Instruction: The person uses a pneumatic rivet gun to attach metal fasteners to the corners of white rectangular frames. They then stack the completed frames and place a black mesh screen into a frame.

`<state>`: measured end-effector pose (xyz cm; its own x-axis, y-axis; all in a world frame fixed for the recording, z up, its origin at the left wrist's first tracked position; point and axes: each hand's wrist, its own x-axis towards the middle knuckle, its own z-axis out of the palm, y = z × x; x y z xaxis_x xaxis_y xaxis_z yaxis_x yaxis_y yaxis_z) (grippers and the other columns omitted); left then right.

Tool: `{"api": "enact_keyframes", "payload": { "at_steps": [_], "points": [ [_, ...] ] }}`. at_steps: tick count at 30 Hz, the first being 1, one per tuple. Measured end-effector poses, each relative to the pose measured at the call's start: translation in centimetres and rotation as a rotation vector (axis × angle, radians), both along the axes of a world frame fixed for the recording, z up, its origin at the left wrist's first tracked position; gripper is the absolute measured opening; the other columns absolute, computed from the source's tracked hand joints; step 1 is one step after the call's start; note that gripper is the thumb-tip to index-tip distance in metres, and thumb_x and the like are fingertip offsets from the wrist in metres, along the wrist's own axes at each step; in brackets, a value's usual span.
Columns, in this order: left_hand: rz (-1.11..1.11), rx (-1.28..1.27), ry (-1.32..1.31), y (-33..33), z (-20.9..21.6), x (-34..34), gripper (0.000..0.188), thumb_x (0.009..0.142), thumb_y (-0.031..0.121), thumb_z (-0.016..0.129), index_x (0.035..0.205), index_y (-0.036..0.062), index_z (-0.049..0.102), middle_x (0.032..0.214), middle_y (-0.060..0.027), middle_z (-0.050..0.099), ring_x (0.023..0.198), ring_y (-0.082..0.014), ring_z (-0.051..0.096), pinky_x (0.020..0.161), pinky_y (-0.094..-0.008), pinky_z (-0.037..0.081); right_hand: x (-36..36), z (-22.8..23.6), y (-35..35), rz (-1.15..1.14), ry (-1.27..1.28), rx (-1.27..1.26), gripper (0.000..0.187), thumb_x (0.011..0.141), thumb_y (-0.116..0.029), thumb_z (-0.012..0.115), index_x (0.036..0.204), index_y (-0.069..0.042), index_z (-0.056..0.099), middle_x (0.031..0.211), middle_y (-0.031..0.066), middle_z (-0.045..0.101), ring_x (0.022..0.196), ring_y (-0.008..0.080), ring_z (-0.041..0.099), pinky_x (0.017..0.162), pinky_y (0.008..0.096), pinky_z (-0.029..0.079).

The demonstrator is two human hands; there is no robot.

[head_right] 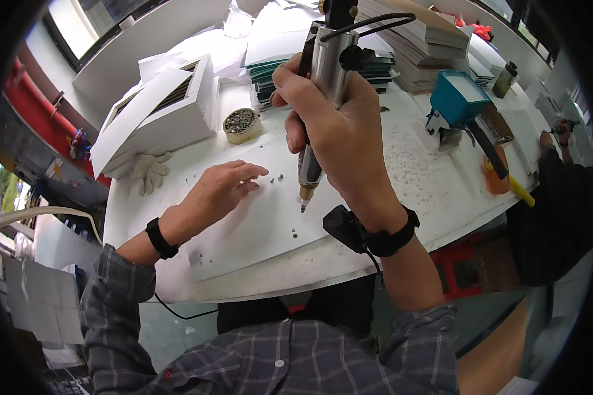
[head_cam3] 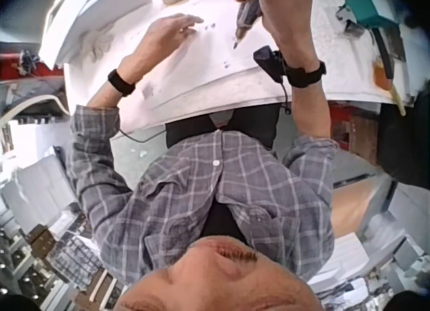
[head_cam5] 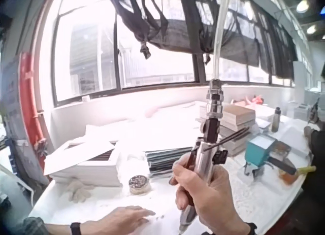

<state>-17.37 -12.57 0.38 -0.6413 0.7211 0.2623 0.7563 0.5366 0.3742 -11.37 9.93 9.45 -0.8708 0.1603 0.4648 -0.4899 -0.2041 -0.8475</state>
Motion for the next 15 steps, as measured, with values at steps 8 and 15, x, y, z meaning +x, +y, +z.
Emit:
{"api": "enact_keyframes", "payload": {
  "at_steps": [8, 15],
  "points": [
    [-0.219, -0.186, 0.096, 1.8, -0.7, -2.5, 0.023, 0.091, 0.004, 0.066, 0.113, 0.0071, 0.069, 0.1, -0.0108, 0.07, 0.092, -0.0293, 0.068, 0.081, -0.0382, 0.056, -0.1, -0.8, 2.3, -0.016, -0.006, -0.081, 0.02, 0.097, -0.025, 0.068, 0.101, -0.006, 0.062, 0.081, 0.0038, 0.06, 0.049, 0.005, 0.049, 0.046, 0.0249, 0.042],
    [-0.229, -0.289, 0.193, 2.0, -0.6, -3.1, 0.012, 0.09, 0.006, 0.066, 0.097, 0.0018, 0.059, 0.093, -0.0119, 0.064, 0.082, -0.0303, 0.065, 0.076, -0.0402, 0.056, -0.3, -1.0, 2.5, -0.003, -0.026, -0.093, 0.019, 0.097, -0.023, 0.067, 0.1, -0.006, 0.061, 0.081, 0.0039, 0.059, 0.049, 0.0053, 0.049, 0.046, 0.0249, 0.042]
  ]
}}
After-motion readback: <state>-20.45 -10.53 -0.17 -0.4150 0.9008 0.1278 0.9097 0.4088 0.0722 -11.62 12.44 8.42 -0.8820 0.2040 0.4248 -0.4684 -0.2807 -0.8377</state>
